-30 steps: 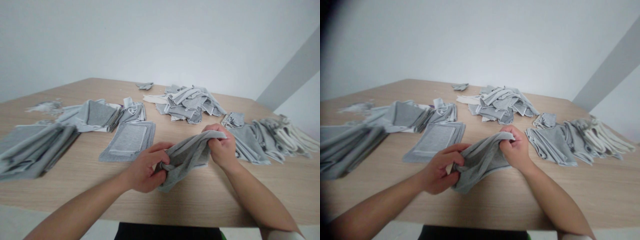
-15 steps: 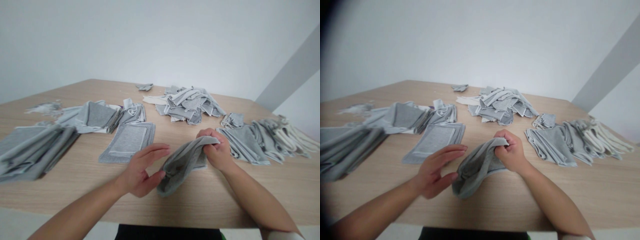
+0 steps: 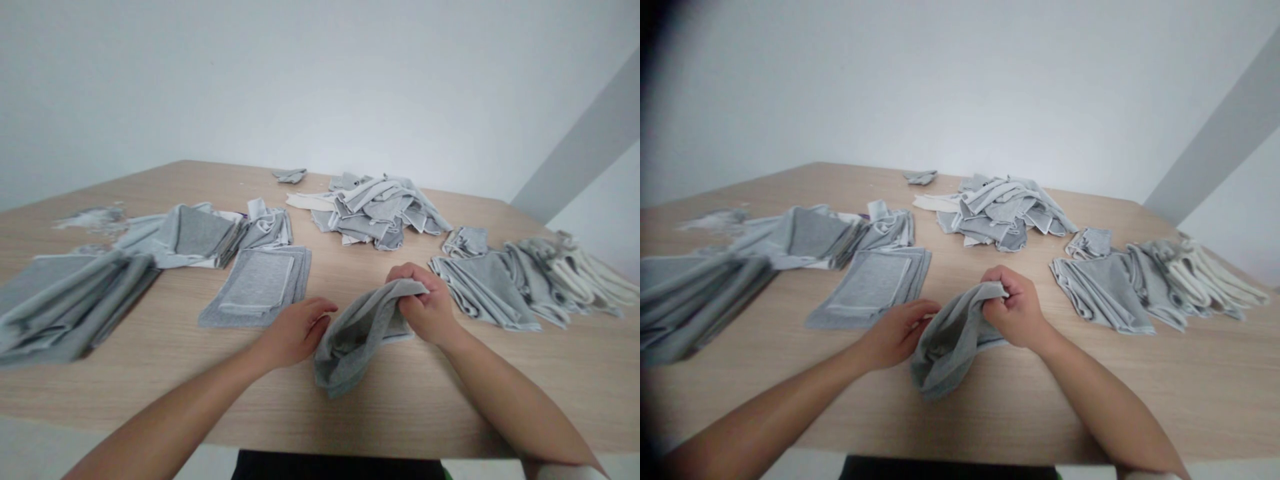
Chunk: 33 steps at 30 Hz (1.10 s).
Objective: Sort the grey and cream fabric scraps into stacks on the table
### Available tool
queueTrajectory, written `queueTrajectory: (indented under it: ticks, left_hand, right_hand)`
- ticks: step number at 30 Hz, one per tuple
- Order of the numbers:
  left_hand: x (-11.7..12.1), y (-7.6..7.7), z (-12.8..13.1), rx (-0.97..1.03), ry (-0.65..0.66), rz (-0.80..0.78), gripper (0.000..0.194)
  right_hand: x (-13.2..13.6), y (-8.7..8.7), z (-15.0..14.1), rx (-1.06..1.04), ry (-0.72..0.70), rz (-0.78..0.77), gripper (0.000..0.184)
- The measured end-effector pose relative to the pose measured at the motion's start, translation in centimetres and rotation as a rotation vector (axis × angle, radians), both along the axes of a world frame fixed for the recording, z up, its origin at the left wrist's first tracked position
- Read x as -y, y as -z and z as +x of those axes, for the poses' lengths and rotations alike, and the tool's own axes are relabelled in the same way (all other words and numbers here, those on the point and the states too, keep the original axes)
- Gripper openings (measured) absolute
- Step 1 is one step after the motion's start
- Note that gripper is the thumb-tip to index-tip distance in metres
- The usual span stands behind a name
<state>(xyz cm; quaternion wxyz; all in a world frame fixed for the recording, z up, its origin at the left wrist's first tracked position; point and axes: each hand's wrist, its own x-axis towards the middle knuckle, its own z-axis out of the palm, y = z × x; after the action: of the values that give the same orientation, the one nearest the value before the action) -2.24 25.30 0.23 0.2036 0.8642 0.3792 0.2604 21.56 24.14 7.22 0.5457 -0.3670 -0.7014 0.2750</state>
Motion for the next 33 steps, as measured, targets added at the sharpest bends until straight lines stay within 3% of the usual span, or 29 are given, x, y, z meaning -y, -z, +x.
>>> queueTrajectory:
  ticks: [7, 22, 33]
  left_hand:
    - [0.7, 1.2, 0.6, -0.209, 0.091, 0.002, 0.041]
    - [0.8, 1.3, 0.8, -0.225, 0.105, 0.025, 0.043]
    - [0.4, 2.4, 0.9, -0.254, 0.108, 0.027, 0.043]
  right_hand:
    - [0.0, 0.3, -0.1, -0.005, -0.016, -0.044, 0.014]
    - [0.1, 0.0, -0.1, 0.018, -0.002, 0.011, 0.013]
    - [0.0, 0.3, 0.1, 0.005, -0.04, 0.011, 0.014]
